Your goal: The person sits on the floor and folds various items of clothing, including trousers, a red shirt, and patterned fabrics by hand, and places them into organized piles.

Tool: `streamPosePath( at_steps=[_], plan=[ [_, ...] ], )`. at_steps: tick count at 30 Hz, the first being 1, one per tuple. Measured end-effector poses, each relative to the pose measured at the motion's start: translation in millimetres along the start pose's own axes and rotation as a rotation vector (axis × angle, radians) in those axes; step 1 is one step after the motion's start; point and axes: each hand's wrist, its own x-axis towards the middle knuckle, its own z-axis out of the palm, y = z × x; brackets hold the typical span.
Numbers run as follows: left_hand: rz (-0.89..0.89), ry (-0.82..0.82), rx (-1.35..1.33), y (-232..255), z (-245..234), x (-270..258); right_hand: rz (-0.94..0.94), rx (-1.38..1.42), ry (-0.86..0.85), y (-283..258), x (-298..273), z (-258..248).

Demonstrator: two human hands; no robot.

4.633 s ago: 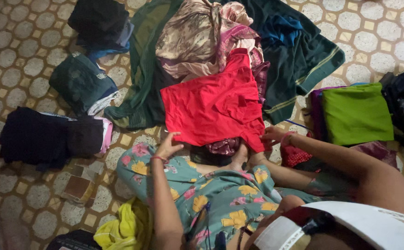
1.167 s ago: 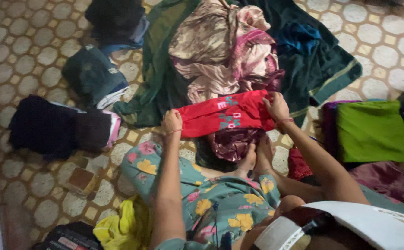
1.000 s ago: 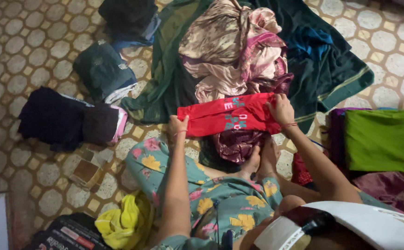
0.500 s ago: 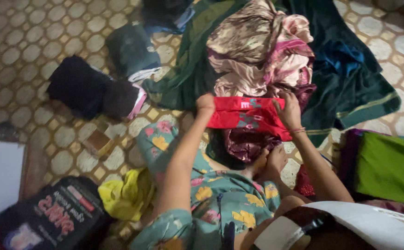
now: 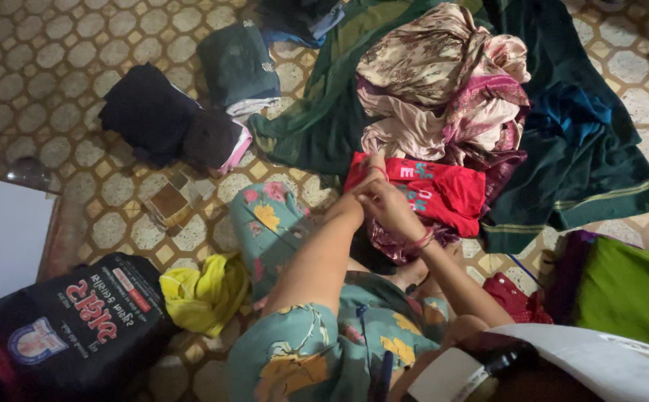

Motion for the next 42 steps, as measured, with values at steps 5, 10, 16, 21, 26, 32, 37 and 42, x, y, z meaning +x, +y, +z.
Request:
streamPosePath(
  at_steps=[5, 10, 16, 21, 26, 32, 37, 42],
  plan=[
    [0.005, -0.001, 0.0, -3, 0, -2, -0.03, -0.107, -0.046, -55, -8, 4],
    [0.011, -0.01, 0.0, -5, 2, -6, -0.184, -0.194, 0.029, -40, -2, 13],
    [0.065, -0.005, -0.001, 18, 2, 9, -0.319, -0.274, -0.132, -65, -10, 37],
    [0.072, 0.0, -0.003, 16, 13, 0, -0.357, -0.466, -0.015, -76, 7, 31],
    [0.067, 0.07, -0.021, 12, 8, 3, -0.238, -0.287, -0.246, -82, 2, 40],
    [0.002, 0.213, -0.026, -13, -12, 5, 0.011, 0.095, -0.202, -39, -4, 14],
    [-0.028, 0.375, -0.071, -15, -47, 12, 0.421, 0.116, 0.24, 122, -16, -18],
    [0.085, 0.269, -0.351, 72, -40, 23, 0.533, 0.951, 0.333, 223, -46, -46]
  ],
)
